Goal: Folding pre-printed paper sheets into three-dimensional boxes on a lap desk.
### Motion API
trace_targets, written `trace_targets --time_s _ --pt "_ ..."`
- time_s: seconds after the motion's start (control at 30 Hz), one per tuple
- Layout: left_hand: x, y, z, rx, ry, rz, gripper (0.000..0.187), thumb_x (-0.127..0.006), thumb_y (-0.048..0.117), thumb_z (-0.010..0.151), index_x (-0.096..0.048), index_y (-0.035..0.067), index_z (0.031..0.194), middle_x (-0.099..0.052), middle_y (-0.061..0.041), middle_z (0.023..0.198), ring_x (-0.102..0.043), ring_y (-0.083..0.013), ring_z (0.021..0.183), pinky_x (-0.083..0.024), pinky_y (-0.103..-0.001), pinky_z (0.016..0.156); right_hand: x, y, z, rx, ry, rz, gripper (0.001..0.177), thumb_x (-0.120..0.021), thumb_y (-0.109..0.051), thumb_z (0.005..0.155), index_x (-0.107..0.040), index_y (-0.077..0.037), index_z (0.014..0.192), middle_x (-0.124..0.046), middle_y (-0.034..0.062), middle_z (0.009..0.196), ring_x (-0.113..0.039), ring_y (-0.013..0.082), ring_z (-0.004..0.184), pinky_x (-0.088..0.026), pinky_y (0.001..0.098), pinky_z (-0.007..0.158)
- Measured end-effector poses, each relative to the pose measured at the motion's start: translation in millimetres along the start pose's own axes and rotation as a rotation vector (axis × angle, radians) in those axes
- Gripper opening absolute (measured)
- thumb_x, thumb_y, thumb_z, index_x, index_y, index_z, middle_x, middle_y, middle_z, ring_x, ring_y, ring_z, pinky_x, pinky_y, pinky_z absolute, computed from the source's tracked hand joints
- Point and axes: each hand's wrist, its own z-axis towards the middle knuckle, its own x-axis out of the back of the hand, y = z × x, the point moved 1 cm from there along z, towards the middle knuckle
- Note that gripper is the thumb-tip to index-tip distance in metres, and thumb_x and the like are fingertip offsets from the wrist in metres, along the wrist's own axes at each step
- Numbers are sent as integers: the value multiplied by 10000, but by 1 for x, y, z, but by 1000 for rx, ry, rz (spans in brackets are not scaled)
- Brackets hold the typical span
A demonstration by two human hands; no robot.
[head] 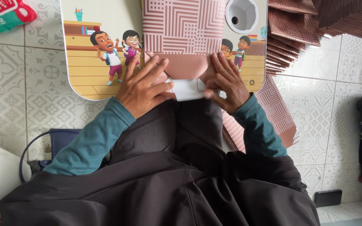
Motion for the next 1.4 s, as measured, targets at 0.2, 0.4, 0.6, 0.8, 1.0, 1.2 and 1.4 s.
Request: trace_targets --time_s 0.2,0.4,0.6,0.8,1.0,1.2,1.4 --pt "-3 -9 14 135 13 -4 292 -628 432 1057 -690 150 1016 -704 -95 1330 -630 -295 1272 -270 -621 1143 -14 7 8 -115 148 -37 311 -683 -385 1035 -697 -87 949 -517 162 1560 -427 367 1473 -269 515 1218" --pt "3 -15 38 122 1 53 232 -719 309 996 -634 136 1125 -590 -49 1130 -612 -288 898 -409 -589 1007 -18 -7 19 -202 301 -3 343 -810 -401 952 -656 -100 896 -619 145 1449 -510 359 1405 -328 502 1177" --pt "12 -35 53 26 -90 45 187 -827 227 912 -827 330 1069 -560 49 1041 -461 -178 871 -301 -434 887 -31 -65 38 -237 362 -337 250 -785 -112 884 -704 -69 1116 -598 105 1418 -485 317 1370 -324 486 1152" --pt "8 -42 55 -22 -108 -21 134 -804 248 912 -825 326 1019 -546 45 1019 -475 -206 896 -282 -462 916 -82 -123 52 131 291 -285 383 -802 -78 925 -711 -89 1297 -669 68 1354 -594 258 1321 -395 434 1169" --pt "5 -42 49 -52 -40 -21 98 -830 228 932 -824 306 991 -548 45 1028 -460 -205 884 -288 -464 914 -98 -115 39 56 300 -535 351 -779 -184 952 -765 -220 1301 -671 -62 1390 -551 281 1362 -174 605 1194" --pt "11 -38 47 -84 -48 -31 139 -818 221 972 -835 287 1093 -553 27 1038 -443 -209 851 -291 -481 950 -84 -104 21 -21 282 -586 443 -804 -223 978 -699 -337 1393 -645 -167 1445 -414 266 1468 -30 574 1267" --pt "10 -42 45 -109 -75 -1 187 -812 196 956 -829 306 1107 -556 33 1068 -454 -199 875 -251 -515 980 -65 -64 -11 -96 293 -723 431 -871 -334 1004 -683 -430 1379 -685 -239 1412 -297 215 1524 92 534 1295"
